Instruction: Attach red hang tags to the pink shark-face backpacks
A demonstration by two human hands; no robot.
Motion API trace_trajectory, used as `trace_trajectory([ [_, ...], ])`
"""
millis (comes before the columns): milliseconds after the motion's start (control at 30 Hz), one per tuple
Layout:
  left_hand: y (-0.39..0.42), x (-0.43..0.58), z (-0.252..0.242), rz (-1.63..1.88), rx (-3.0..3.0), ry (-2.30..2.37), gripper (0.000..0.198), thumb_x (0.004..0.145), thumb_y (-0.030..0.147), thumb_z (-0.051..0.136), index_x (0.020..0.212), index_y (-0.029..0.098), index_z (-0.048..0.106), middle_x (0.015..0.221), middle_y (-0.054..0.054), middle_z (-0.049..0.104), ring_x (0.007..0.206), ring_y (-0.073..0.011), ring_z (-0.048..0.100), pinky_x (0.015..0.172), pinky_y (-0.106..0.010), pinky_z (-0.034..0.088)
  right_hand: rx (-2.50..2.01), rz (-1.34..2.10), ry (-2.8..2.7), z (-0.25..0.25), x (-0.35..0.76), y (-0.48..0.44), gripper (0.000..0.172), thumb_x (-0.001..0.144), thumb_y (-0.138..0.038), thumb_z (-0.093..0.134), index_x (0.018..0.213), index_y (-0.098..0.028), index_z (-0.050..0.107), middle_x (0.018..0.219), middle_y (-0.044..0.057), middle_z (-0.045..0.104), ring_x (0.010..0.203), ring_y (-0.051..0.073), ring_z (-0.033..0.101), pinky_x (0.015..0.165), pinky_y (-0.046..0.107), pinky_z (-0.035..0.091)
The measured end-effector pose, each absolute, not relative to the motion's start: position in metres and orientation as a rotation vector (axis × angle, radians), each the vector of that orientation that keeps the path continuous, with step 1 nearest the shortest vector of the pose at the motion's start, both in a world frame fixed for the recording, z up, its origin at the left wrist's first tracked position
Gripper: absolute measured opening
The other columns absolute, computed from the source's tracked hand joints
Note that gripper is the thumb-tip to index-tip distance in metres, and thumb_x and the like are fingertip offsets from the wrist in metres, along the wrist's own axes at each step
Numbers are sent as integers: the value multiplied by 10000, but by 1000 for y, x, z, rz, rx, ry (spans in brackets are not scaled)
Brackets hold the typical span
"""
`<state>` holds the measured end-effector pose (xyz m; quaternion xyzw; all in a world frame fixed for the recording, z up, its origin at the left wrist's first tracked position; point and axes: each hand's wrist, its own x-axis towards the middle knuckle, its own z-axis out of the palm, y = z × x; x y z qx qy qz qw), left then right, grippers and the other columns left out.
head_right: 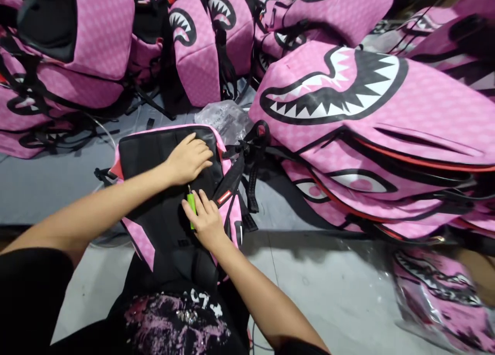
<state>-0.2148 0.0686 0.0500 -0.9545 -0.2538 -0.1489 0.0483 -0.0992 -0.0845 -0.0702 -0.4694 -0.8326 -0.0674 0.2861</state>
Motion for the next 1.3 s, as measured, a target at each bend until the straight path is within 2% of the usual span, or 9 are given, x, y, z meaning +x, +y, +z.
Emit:
trace_trajectory([
  [167,93,-216,63,-72,-2776,-632,420,946,469,450,916,126,690,855,-130,672,875,-266,580,810,-426,364,-1194,-194,-2079,-76,-107,-88,458,887,-75,423,1316,-156,563,1307,206,593,1298,294,499,914,419,498],
  [333,52,-228,70,-125,-2741,-622,239,909,345,546,1006,157,655,949,-109,653,908,-255,558,752,-385,326,-1082,-206,-2007,-81,-121,-89,379,912,-81,453,1248,-190,589,1213,155,648,1268,268,519,872,364,488],
  [567,75,-227,44,48,-2959,-620,532,932,600,381,814,178,683,812,-80,647,887,-246,560,915,-455,353,-1025,-144,-2177,-68,-99,-96,307,930,-111,470,1192,-162,624,944,103,682,932,225,596,754,351,432],
  [667,94,-249,67,45,-2842,-809,536,896,653,413,816,193,677,870,-57,630,1047,-273,539,1102,-533,215,-1094,-155,-2239,-62,-77,-106,309,942,-121,453,1194,-158,628,944,108,674,920,223,591,744,353,408],
  [767,92,-257,80,-6,-2696,-887,488,907,613,426,959,193,667,995,-48,616,1177,-280,468,1163,-581,78,-1159,-140,-2201,-60,-59,-116,360,943,-103,445,1282,-140,562,895,101,679,896,215,613,739,344,415],
  [933,56,-230,46,-83,-2856,-639,458,811,587,620,937,150,673,870,-58,649,965,-250,536,1080,-546,327,-1277,63,-1724,-36,-63,-117,325,886,-148,630,1201,-191,563,837,32,703,695,164,655,648,303,487],
  [1033,45,-223,25,-195,-2883,-665,327,802,460,685,898,148,670,841,-52,644,937,-236,549,1073,-515,366,-1214,413,-1133,-3,-82,-94,211,973,-296,511,1169,-228,547,895,26,694,750,181,701,630,318,558],
  [1200,35,-233,14,-414,-2862,-752,192,834,296,632,956,152,666,1028,-74,615,1146,-265,523,1161,-515,308,-996,502,-867,15,-114,-36,331,992,-436,416,1250,-236,473,1059,72,654,959,223,702,795,425,592],
  [1300,29,-237,10,-498,-2868,-830,171,839,212,593,982,137,648,1176,-111,589,1304,-292,436,1184,-542,283,-1117,388,-990,-15,-114,-29,243,957,-383,507,1151,-238,529,965,38,670,837,183,710,778,382,587],
])
